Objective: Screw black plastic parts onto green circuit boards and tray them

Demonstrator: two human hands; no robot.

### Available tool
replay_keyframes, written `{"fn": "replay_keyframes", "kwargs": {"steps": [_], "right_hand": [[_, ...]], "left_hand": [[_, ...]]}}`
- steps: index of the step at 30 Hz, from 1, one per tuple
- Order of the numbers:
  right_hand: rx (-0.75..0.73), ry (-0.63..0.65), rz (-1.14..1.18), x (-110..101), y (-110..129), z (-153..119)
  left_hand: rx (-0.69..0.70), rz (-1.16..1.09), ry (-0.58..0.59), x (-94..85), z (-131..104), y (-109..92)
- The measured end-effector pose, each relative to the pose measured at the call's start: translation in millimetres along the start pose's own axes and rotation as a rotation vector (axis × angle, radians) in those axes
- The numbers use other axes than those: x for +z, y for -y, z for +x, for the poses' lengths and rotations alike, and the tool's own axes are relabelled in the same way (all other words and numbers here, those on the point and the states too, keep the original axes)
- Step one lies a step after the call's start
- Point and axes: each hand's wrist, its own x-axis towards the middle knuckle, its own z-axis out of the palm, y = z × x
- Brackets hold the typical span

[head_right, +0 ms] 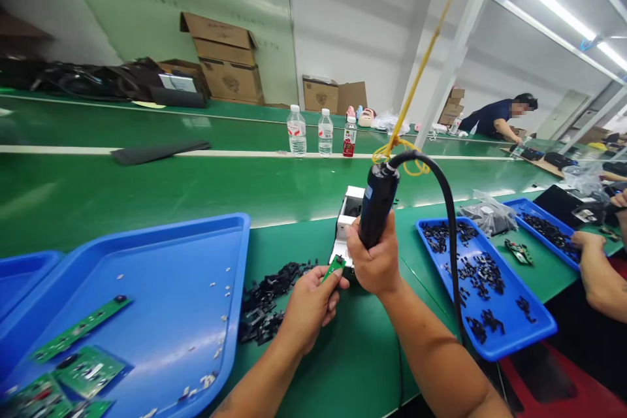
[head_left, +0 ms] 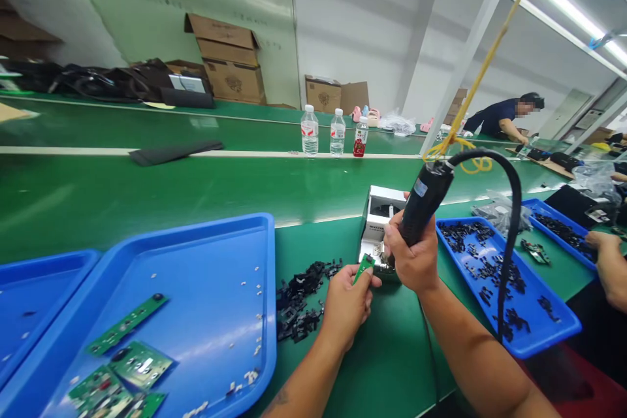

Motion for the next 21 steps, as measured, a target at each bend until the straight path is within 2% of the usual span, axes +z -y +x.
{"fn": "replay_keyframes", "kwargs": {"steps": [2, 6, 9, 14, 21], "right_hand": [[0.008, 0.005, 0.04, 3, 9, 1], [-0.146, -0.091, 0.143, 14, 23, 5], [-0.221, -0.114, 0.165, 25, 23, 8], [-0.192, -0.041, 0.167, 35, 15, 10], [-0.161, -0.006, 0.156, 35, 4, 7]], "left_hand": [[-0.004, 0.001, 0.005, 0.1, 0, 0], [-0.014, -0.006, 0.015, -0.2, 2, 0], [-0.031, 0.003, 0.027, -1.2, 2, -1], [-0.05, -0.002, 0.042, -3.1, 0, -3], [-0.048, -0.002, 0.023, -2.2, 2, -3]]}}
